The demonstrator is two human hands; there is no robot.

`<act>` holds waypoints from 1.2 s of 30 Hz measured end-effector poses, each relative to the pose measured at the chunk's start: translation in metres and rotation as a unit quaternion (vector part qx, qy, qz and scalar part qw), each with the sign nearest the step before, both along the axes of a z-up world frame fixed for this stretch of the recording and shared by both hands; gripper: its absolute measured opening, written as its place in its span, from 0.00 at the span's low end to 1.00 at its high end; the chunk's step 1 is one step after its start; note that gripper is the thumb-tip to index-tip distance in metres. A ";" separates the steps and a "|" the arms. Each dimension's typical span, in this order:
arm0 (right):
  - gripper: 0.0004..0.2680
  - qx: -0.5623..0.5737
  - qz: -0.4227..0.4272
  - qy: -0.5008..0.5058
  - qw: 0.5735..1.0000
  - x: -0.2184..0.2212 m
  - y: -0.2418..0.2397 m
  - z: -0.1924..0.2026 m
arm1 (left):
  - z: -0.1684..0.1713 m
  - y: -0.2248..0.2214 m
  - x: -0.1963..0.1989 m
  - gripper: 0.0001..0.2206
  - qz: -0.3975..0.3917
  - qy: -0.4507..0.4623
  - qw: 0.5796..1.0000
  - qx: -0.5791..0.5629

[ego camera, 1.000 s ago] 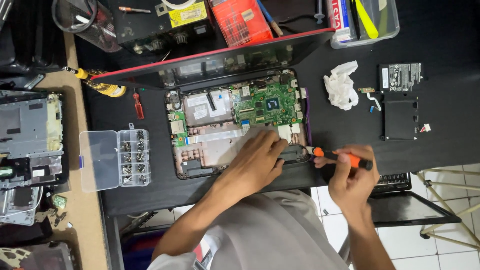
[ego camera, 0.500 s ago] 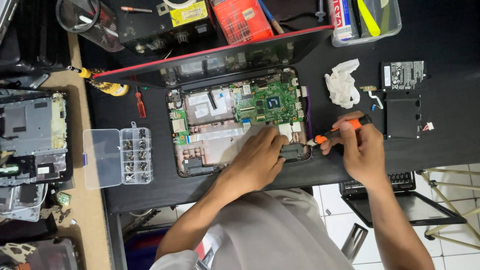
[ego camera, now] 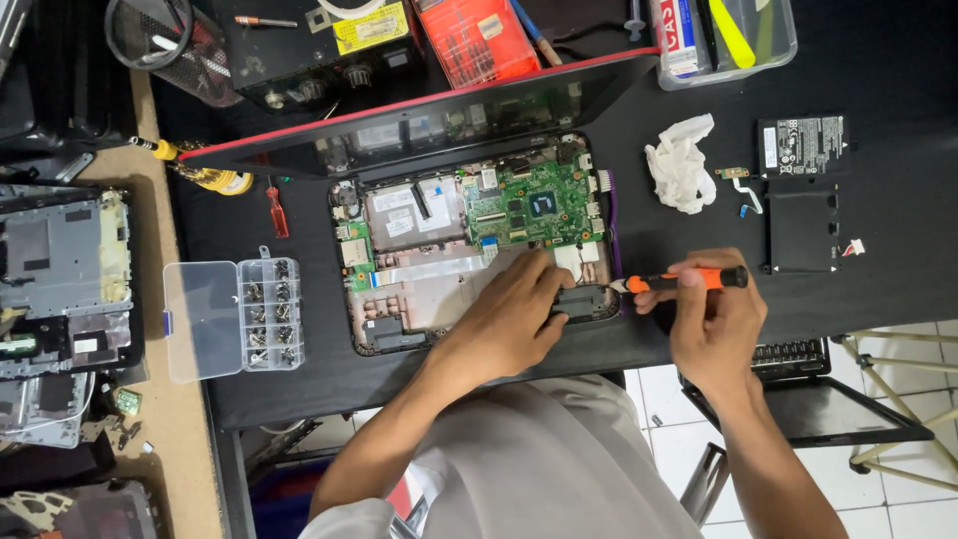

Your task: The person is disassembling a laptop, removing a small internal component, cleaning it with a brush, and using a screwdriver to manage screws.

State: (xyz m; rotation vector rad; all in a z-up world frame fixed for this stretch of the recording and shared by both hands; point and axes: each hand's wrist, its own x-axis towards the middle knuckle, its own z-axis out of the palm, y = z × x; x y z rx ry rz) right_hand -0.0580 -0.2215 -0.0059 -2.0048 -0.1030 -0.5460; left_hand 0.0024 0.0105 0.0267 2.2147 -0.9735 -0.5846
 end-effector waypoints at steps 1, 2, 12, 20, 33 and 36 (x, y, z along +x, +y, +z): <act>0.10 0.000 0.002 -0.001 1.000 -0.001 -0.001 -0.001 | 0.000 0.000 0.000 0.16 0.002 -0.001 1.000 0.000; 0.10 0.009 0.007 -0.004 1.000 -0.001 -0.003 -0.001 | -0.001 0.000 0.000 0.16 0.000 -0.003 1.000 -0.006; 0.08 -0.208 -0.023 -0.050 0.977 -0.010 -0.003 -0.012 | 0.003 0.003 0.000 0.15 -0.006 -0.020 0.999 -0.027; 0.08 -0.339 0.007 -0.092 0.936 -0.002 0.007 -0.004 | -0.006 0.005 0.000 0.16 -0.039 -0.102 0.994 -0.016; 0.08 -0.519 0.134 -0.114 0.836 0.011 0.036 0.037 | -0.068 -0.011 -0.016 0.13 0.015 -0.277 0.960 0.026; 0.06 -0.423 0.108 -0.105 0.893 0.016 0.025 0.035 | -0.057 -0.014 -0.018 0.14 0.005 -0.310 0.949 0.046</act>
